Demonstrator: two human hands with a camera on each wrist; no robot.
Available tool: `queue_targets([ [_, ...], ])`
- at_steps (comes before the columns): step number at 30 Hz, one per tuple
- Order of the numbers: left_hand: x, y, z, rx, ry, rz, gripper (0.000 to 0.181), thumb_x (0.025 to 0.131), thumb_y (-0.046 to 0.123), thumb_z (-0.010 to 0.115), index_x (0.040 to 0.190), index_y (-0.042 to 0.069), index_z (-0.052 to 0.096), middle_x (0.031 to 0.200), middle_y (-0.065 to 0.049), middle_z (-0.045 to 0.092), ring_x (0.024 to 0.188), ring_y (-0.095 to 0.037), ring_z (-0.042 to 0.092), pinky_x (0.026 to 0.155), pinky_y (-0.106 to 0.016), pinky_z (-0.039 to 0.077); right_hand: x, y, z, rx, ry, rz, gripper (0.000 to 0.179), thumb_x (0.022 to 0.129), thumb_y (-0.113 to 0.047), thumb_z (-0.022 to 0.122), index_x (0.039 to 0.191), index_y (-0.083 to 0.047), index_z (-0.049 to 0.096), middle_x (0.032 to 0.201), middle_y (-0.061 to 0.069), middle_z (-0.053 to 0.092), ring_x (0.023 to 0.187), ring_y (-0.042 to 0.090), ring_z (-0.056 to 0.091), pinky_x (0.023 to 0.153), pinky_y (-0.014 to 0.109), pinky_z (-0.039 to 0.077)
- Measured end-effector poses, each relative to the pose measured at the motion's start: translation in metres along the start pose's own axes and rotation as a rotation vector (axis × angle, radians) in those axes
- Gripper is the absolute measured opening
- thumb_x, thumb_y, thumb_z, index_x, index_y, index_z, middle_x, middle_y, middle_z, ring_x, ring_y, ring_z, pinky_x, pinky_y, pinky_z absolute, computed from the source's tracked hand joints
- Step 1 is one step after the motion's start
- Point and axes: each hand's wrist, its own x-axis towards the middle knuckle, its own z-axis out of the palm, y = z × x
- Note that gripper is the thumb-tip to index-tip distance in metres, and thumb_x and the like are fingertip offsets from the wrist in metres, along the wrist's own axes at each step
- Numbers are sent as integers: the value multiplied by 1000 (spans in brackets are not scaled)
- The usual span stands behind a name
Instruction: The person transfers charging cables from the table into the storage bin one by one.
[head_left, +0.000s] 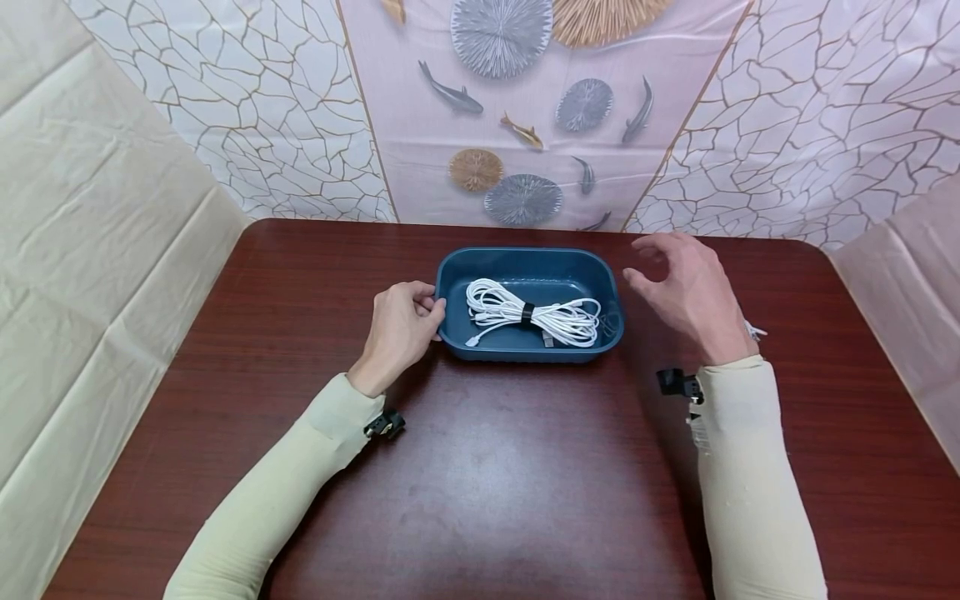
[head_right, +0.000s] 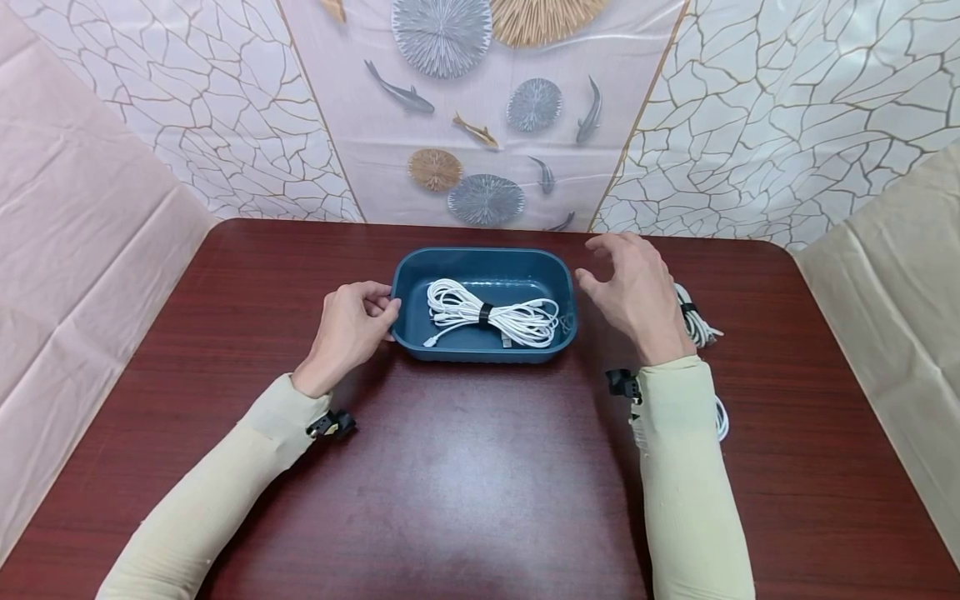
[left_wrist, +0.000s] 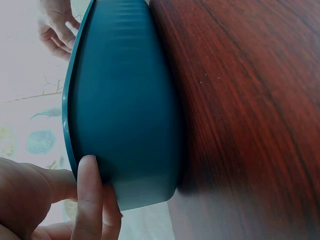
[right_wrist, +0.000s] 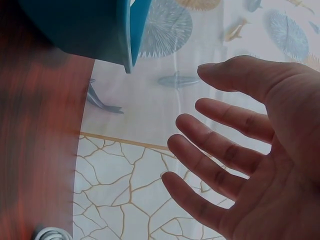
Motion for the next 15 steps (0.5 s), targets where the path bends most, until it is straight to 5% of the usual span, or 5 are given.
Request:
queue_targets([
  [15, 0, 0, 0, 2, 2, 5, 26, 97, 11, 67, 116, -7, 71, 87, -14, 71, 55, -13, 69, 52, -22, 60, -2, 7, -5, -7, -10, 55, 48, 96, -26, 67, 138, -3, 59, 133, 26, 60, 125, 43, 53, 106, 62, 45],
])
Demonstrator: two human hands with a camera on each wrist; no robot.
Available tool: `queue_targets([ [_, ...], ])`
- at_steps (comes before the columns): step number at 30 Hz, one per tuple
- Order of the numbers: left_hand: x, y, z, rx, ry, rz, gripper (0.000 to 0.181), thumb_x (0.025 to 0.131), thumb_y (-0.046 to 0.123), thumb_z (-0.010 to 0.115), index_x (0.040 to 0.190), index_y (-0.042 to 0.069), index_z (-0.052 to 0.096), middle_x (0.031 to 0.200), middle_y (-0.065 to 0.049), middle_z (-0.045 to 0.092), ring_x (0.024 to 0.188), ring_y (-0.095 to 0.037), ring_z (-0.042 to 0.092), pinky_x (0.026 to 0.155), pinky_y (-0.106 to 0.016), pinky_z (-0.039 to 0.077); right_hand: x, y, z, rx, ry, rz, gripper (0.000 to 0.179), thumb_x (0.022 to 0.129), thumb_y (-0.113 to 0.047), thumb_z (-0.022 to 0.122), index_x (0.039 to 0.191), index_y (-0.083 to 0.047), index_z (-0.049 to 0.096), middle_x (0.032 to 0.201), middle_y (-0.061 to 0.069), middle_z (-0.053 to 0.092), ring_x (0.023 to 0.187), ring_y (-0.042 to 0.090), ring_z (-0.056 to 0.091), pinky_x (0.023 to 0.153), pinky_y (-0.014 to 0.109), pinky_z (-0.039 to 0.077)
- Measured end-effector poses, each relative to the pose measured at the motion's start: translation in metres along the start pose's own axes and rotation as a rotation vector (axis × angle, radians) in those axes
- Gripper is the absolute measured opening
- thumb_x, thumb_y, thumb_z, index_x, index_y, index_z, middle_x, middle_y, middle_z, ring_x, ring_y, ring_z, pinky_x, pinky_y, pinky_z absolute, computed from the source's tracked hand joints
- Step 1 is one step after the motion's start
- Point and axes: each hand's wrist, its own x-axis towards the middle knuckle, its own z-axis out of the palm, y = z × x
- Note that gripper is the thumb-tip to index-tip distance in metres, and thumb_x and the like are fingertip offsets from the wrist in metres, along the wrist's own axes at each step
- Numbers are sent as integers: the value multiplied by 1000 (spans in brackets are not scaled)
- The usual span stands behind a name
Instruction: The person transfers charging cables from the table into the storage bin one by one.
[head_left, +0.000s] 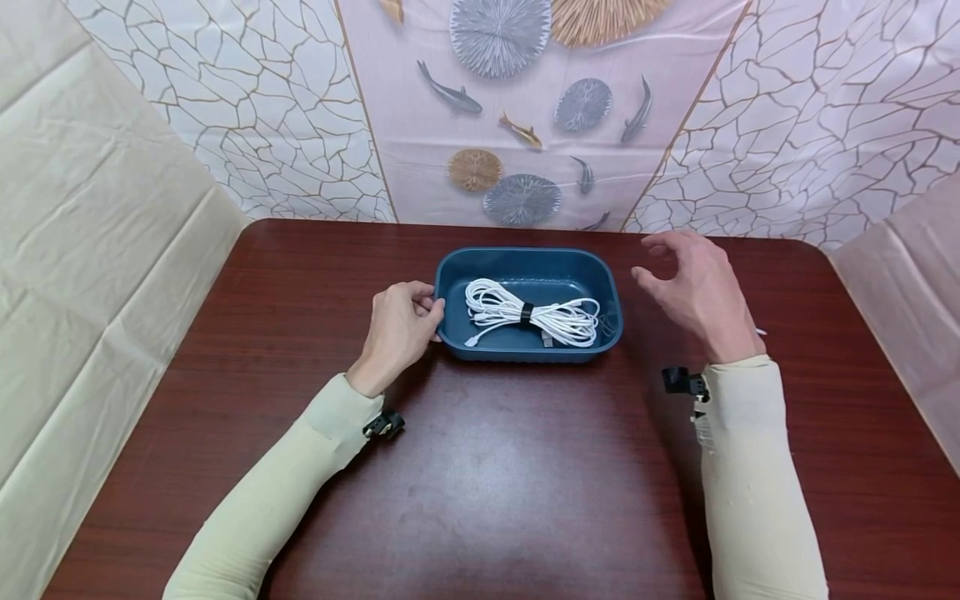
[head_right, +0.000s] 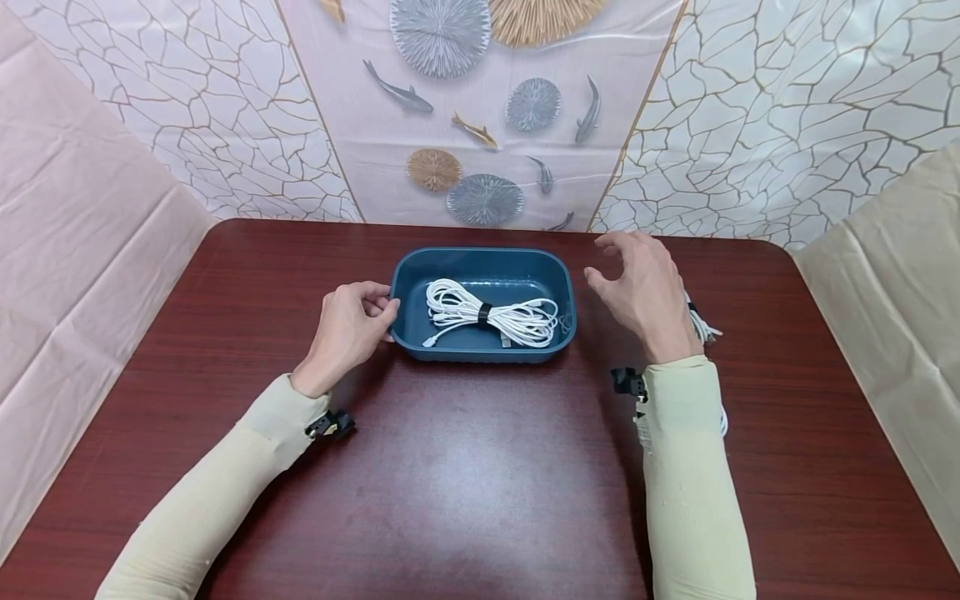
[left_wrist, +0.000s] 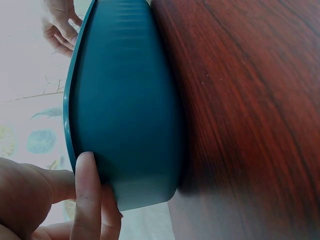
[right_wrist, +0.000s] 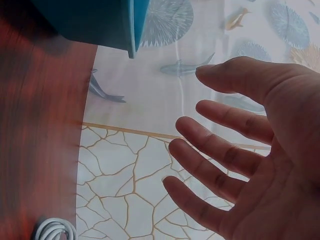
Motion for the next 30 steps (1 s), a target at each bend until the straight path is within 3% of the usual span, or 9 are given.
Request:
queue_targets([
  [21, 1, 0, 0, -1, 1, -5, 27, 97, 11, 66, 117, -6, 70, 87, -13, 71, 55, -13, 69, 53, -22, 60, 1, 15, -7, 4, -20, 65, 52, 97, -29, 66, 142, -6, 56, 134, 26, 59, 129, 45, 49, 108, 64, 43],
  [30, 1, -1, 0, -16, -4, -8, 28, 97, 11, 67, 119, -7, 68, 89, -13, 71, 55, -13, 69, 53, -22, 60, -1, 21, -11, 7, -42, 121, 55, 97, -34, 65, 145, -9, 54, 137, 25, 58, 128, 44, 49, 102, 66, 44],
])
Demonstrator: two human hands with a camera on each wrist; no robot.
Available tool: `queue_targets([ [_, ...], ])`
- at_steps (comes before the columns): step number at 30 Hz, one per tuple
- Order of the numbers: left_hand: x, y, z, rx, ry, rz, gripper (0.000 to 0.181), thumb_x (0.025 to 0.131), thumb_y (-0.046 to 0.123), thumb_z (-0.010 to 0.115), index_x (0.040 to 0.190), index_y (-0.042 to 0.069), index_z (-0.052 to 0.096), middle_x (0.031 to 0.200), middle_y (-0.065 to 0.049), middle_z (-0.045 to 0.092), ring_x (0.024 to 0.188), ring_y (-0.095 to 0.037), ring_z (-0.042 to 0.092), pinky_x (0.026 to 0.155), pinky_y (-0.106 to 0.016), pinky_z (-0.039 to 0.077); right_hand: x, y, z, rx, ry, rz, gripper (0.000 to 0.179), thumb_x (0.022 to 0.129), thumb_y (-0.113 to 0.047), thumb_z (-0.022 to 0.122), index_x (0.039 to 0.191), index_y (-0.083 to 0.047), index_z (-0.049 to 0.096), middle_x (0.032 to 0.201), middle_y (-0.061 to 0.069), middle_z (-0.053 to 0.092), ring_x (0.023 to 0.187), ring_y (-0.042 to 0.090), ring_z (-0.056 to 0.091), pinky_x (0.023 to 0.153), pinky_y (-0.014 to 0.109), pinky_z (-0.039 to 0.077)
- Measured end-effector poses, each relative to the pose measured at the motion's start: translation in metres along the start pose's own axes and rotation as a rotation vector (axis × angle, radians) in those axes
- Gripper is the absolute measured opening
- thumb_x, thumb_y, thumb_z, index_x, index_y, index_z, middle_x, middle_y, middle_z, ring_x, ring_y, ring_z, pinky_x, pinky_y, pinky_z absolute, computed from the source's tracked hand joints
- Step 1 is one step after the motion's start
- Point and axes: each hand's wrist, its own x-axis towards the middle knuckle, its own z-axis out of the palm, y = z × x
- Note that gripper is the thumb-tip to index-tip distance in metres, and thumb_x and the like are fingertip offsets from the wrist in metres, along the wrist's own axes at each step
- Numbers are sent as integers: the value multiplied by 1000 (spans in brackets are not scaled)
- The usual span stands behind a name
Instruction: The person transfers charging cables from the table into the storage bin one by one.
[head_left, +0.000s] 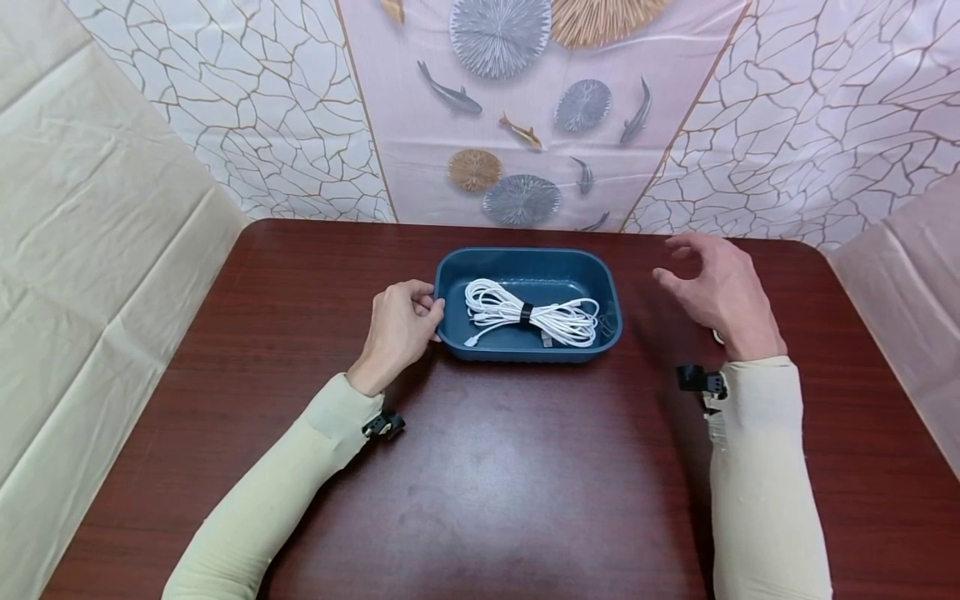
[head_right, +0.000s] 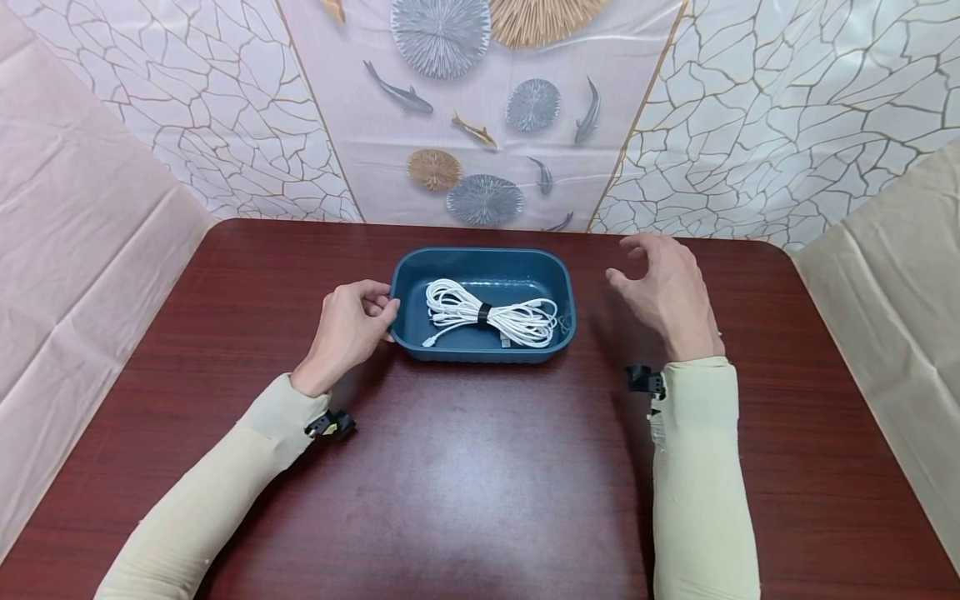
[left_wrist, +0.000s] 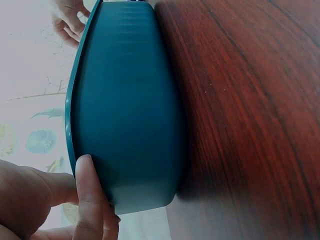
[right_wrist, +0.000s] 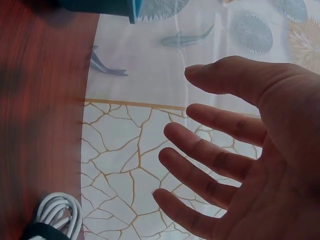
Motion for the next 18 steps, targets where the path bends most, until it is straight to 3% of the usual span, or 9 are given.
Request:
queue_targets([
  [18, 0, 0, 0, -11, 7, 0, 29, 96, 10, 68, 120, -6, 67, 91, -14, 71, 60, -14, 71, 54, -23, 60, 0, 14, -5, -6, 5, 17, 55, 97, -33, 65, 145, -8, 52, 137, 28, 58, 126, 46, 51, 100, 66, 44],
])
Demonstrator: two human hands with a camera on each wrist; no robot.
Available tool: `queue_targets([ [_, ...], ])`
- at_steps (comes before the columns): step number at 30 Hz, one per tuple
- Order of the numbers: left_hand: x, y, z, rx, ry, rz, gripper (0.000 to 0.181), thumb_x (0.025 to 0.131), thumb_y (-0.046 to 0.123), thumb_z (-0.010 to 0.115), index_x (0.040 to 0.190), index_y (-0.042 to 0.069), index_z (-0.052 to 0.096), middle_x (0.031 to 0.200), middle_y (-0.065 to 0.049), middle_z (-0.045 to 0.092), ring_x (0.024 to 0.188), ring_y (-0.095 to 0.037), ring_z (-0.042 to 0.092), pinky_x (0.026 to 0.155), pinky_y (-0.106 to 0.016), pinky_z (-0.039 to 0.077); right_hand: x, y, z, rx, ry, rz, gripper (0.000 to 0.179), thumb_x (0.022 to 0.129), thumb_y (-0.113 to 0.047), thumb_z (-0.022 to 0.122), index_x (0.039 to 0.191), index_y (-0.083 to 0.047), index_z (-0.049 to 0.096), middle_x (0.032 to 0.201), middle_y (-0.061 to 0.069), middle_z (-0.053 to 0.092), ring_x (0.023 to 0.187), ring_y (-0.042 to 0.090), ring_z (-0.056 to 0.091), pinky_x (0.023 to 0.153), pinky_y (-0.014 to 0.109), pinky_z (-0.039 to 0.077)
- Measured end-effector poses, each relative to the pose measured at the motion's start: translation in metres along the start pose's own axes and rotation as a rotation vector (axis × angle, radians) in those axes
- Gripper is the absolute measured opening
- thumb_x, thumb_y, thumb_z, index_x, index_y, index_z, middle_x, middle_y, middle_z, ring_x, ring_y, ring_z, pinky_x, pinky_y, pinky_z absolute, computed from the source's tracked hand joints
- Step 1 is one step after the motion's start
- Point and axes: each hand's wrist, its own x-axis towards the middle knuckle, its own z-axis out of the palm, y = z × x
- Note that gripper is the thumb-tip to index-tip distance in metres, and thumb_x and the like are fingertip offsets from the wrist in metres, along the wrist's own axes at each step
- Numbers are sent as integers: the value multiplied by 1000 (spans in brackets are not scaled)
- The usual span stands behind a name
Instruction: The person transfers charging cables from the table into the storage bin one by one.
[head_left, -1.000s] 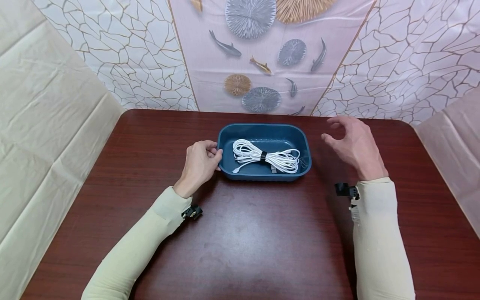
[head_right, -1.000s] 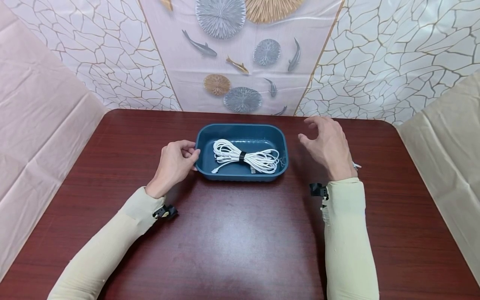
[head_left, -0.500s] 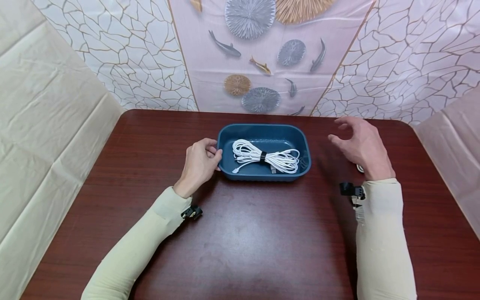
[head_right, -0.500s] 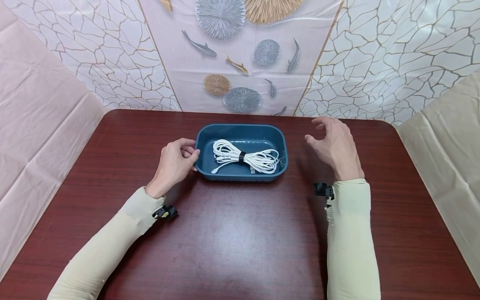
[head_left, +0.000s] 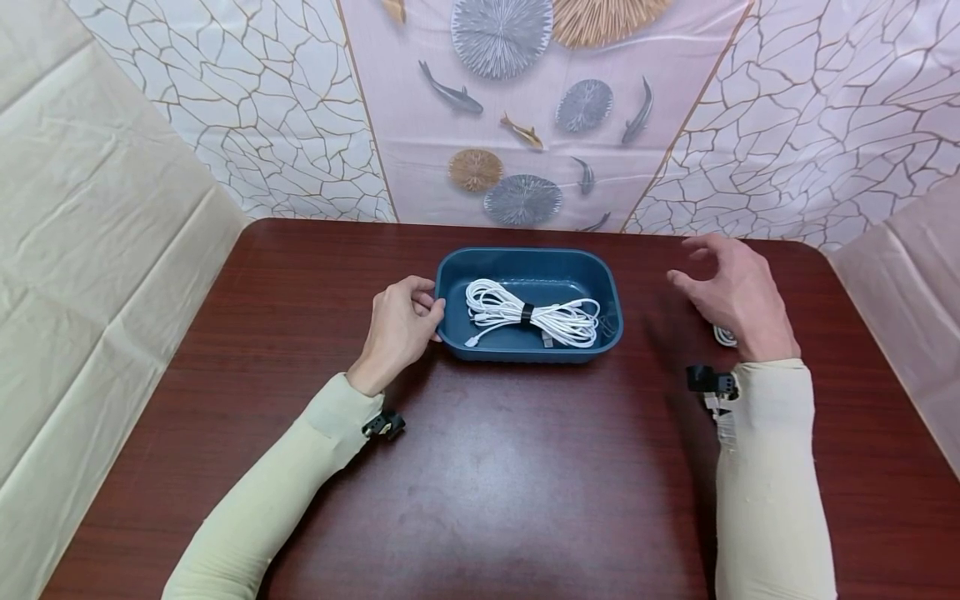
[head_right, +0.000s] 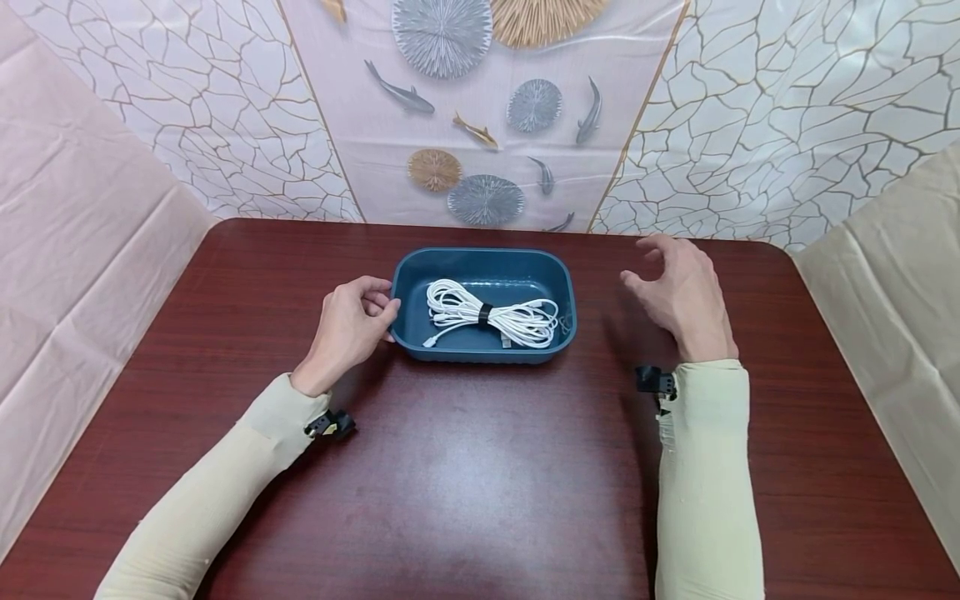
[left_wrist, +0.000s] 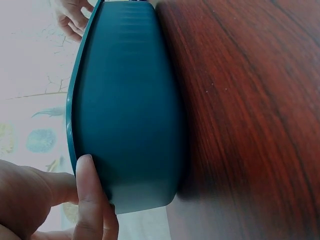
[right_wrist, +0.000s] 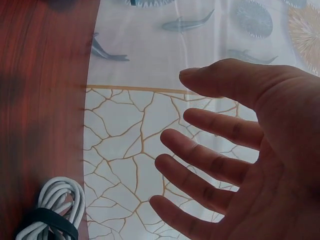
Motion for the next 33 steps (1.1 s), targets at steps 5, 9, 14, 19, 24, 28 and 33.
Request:
queue_targets([
  [5, 0, 1, 0, -3, 0, -2, 29, 96, 10, 68, 121, -6, 66, 91, -14, 71, 60, -15, 71, 53, -23, 61, 0, 3, -1, -14, -3, 0, 54, 97, -32, 64, 143, -6, 53, 136, 28, 58, 125, 47, 51, 99, 65, 44],
  [9, 0, 1, 0, -14, -4, -5, 30, 96, 9, 69, 122, -6, 66, 91, -14, 71, 59, -14, 70, 53, -24, 61, 1, 6, -2, -18, -19, 18, 56, 98, -34, 63, 145, -5, 51, 137, 30, 56, 126, 48, 49, 100, 67, 43],
  [14, 0, 1, 0, -16, -9, -6, 31, 95, 9, 69, 123, -6, 65, 91, -15, 71, 58, -14, 70, 53, -25, 61, 1, 9, -3, -20, -33, 34, 58, 99, -34, 62, 146, -4, 49, 138, 31, 55, 124, 49, 50, 99, 68, 43],
  [19, 0, 0, 0, -9, -6, -1, 30, 96, 9, 69, 122, -5, 66, 90, -14, 71, 59, -14, 71, 53, -24, 61, 0, 13, -5, -23, -38, 43, 60, 99, -37, 62, 147, -3, 48, 139, 30, 55, 123, 49, 51, 98, 68, 44],
  [24, 0, 0, 0, -6, -6, 3, 29, 96, 10, 68, 121, -5, 66, 91, -14, 71, 61, -15, 71, 53, -24, 61, -1, 17, -7, -18, -45, 60, 62, 99, -39, 61, 149, -4, 46, 141, 29, 54, 124, 48, 51, 99, 68, 44],
  [28, 0, 0, 0, -18, -9, 0, 30, 96, 10, 69, 122, -5, 65, 91, -14, 71, 60, -15, 71, 53, -25, 61, -1, 21, -9, -18, -45, 72, 64, 100, -40, 60, 150, -4, 46, 141, 29, 54, 124, 48, 51, 100, 68, 43],
  [33, 0, 0, 0, -20, -11, -1, 32, 96, 10, 69, 123, -5, 65, 91, -14, 71, 59, -14, 70, 53, -25, 61, 0, 24, -8, -27, -51, 76, 64, 100, -40, 60, 149, -2, 46, 142, 30, 53, 127, 48, 49, 101, 68, 42],
])
